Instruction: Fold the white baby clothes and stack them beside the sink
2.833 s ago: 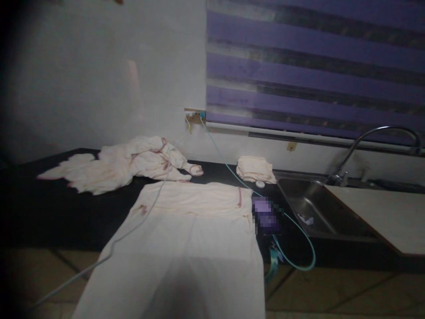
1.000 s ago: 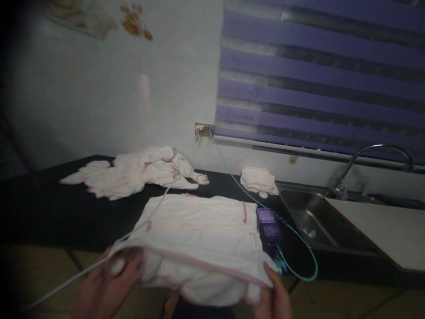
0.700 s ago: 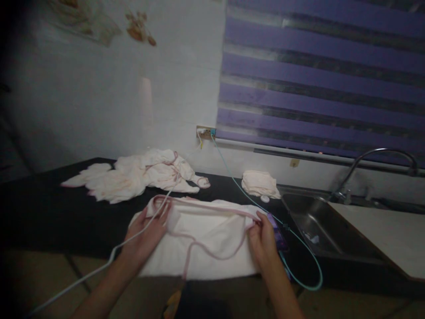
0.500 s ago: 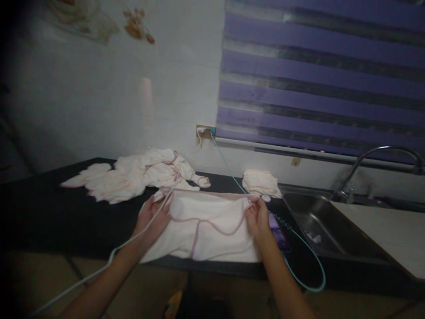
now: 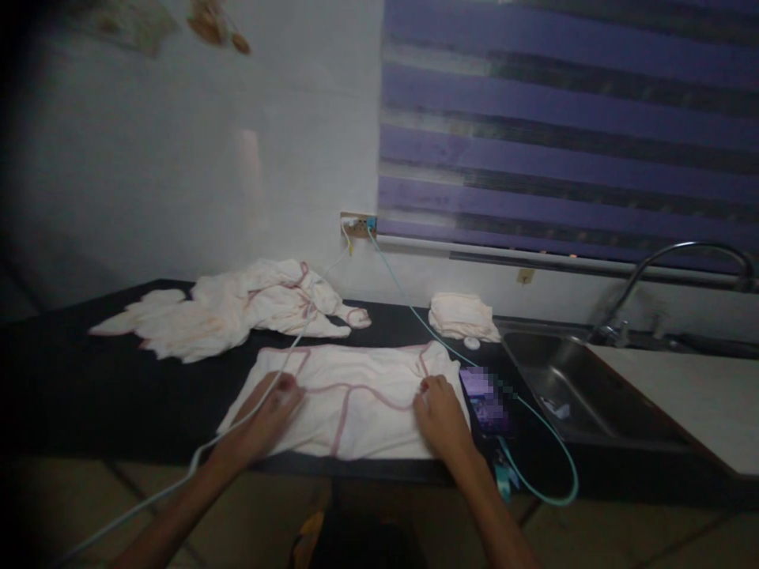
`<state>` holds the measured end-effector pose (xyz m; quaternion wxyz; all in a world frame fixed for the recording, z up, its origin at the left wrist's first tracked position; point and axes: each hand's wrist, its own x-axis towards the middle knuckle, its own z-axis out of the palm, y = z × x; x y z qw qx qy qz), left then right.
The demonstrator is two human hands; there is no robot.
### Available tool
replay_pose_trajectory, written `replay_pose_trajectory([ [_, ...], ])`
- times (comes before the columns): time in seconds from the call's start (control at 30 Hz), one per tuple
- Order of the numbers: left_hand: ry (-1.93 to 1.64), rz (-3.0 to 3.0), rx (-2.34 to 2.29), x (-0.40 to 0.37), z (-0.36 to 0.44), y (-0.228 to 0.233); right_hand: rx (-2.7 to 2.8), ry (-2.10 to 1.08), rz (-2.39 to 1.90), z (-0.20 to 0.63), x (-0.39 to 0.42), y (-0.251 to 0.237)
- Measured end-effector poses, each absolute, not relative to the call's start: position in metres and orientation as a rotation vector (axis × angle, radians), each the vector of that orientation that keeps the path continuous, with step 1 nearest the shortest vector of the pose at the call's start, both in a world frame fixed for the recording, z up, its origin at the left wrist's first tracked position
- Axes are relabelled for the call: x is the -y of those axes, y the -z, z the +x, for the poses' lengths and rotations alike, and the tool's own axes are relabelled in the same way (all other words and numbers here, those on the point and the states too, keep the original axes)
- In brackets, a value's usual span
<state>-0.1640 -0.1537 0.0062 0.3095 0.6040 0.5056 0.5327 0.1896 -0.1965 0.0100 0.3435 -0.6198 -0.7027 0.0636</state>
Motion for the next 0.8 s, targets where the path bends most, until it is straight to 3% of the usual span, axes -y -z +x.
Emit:
replay_pose_trajectory([
  [0.13, -0.945, 2.305, -1.348, 0.177, -0.169, 0.016, 2.032, -0.225, -1.583, 0.184, 0.230, -0.014],
  [0.3, -0.642, 2.587, -1.339, 0.196, -0.184, 0.026, 2.095, -0.217, -1.708, 0.183, 0.270, -0.003],
  [0.4, -0.625, 2.613, -1.213, 0.205, -0.198, 0.024, 2.092, -0.200, -1.785, 0.180, 0.287, 0.000],
  [0.57, -0.891, 2.550, -1.238, 0.190, -0.204, 0.025, 2.160, -0.168, -1.903, 0.168, 0.275, -0.024],
  [0.8, -0.793, 2.484, -1.280, 0.135, -0.157, 0.005, 2.093, -0.059, -2.063, 0.157, 0.222, -0.040],
])
